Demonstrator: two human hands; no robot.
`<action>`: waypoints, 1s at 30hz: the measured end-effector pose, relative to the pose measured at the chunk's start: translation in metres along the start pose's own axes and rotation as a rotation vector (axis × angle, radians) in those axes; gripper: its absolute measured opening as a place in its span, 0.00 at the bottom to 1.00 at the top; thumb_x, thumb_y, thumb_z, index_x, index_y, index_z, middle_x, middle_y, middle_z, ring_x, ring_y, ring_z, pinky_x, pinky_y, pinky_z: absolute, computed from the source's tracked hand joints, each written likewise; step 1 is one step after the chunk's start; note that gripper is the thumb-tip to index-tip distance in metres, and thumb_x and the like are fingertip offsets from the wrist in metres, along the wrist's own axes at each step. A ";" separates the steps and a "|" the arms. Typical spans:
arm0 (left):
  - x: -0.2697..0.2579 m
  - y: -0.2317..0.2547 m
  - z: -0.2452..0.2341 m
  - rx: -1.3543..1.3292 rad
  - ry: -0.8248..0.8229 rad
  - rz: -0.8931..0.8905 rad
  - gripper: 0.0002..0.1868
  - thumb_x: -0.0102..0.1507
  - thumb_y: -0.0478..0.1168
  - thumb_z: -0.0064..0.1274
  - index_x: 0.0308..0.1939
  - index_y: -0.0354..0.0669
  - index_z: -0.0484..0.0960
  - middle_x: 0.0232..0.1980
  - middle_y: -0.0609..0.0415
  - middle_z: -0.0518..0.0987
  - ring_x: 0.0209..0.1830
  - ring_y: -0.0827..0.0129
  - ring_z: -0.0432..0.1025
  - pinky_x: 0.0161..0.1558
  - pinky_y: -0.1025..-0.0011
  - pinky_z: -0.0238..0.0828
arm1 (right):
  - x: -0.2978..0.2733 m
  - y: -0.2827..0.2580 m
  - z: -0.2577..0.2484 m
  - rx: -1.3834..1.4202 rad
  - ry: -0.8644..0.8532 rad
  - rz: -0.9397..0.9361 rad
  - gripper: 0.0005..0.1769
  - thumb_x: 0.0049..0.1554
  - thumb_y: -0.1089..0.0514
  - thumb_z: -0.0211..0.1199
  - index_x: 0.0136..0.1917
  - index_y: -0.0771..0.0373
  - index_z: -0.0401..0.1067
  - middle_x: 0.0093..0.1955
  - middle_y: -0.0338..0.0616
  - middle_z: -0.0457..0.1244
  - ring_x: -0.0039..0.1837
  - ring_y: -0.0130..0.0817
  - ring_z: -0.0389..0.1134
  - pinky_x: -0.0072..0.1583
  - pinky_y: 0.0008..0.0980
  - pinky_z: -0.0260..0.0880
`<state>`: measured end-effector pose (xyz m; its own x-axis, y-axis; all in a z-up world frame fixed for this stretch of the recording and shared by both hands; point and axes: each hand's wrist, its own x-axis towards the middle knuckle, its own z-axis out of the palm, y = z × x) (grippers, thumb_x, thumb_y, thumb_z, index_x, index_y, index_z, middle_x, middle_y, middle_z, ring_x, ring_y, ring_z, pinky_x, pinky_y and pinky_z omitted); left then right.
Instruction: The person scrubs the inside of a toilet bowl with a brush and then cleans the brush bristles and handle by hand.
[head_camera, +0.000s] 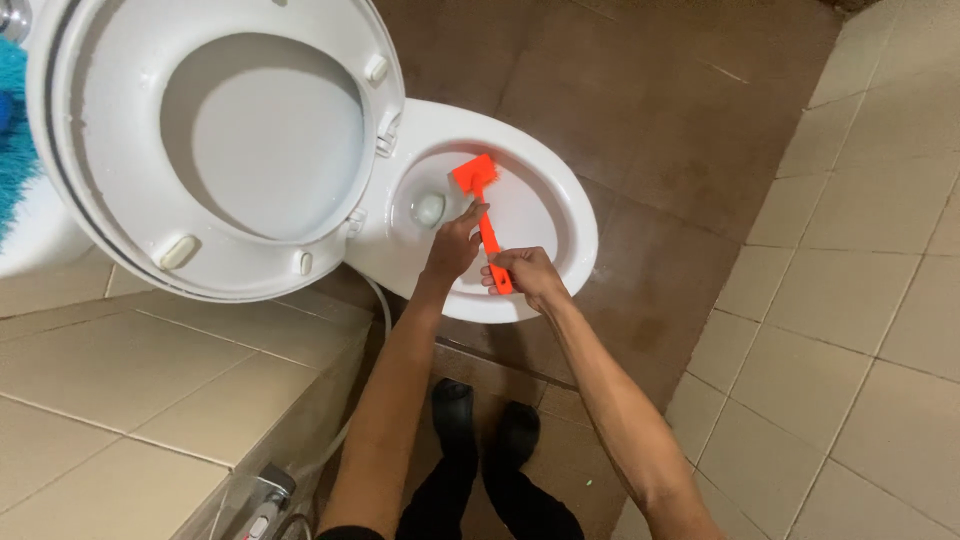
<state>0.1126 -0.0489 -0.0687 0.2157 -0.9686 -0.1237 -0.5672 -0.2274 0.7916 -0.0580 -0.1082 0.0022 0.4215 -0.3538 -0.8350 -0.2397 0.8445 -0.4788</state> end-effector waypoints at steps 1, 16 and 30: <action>0.000 -0.004 -0.003 -0.006 -0.004 -0.019 0.29 0.60 0.28 0.55 0.66 0.45 0.74 0.71 0.43 0.72 0.61 0.45 0.74 0.58 0.57 0.75 | 0.002 -0.002 0.004 -0.017 0.003 0.009 0.16 0.59 0.61 0.63 0.53 0.80 0.76 0.44 0.59 0.70 0.40 0.40 0.74 0.42 0.35 0.80; -0.019 -0.013 -0.003 0.033 -0.071 -0.129 0.31 0.60 0.29 0.55 0.68 0.43 0.71 0.72 0.43 0.70 0.59 0.44 0.73 0.56 0.56 0.73 | -0.002 0.000 0.013 -0.115 0.034 -0.002 0.17 0.59 0.60 0.64 0.52 0.80 0.76 0.43 0.56 0.71 0.39 0.37 0.73 0.41 0.32 0.78; -0.067 0.098 0.026 -0.073 -0.062 0.045 0.29 0.59 0.27 0.53 0.66 0.40 0.73 0.71 0.37 0.71 0.65 0.42 0.71 0.61 0.55 0.72 | -0.107 0.028 -0.048 -0.076 0.101 -0.024 0.16 0.61 0.60 0.62 0.55 0.77 0.77 0.44 0.55 0.72 0.40 0.36 0.75 0.41 0.33 0.79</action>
<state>0.0217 -0.0087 0.0011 0.1407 -0.9825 -0.1223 -0.5153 -0.1782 0.8383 -0.1516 -0.0661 0.0656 0.3389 -0.4155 -0.8441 -0.2978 0.8037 -0.5152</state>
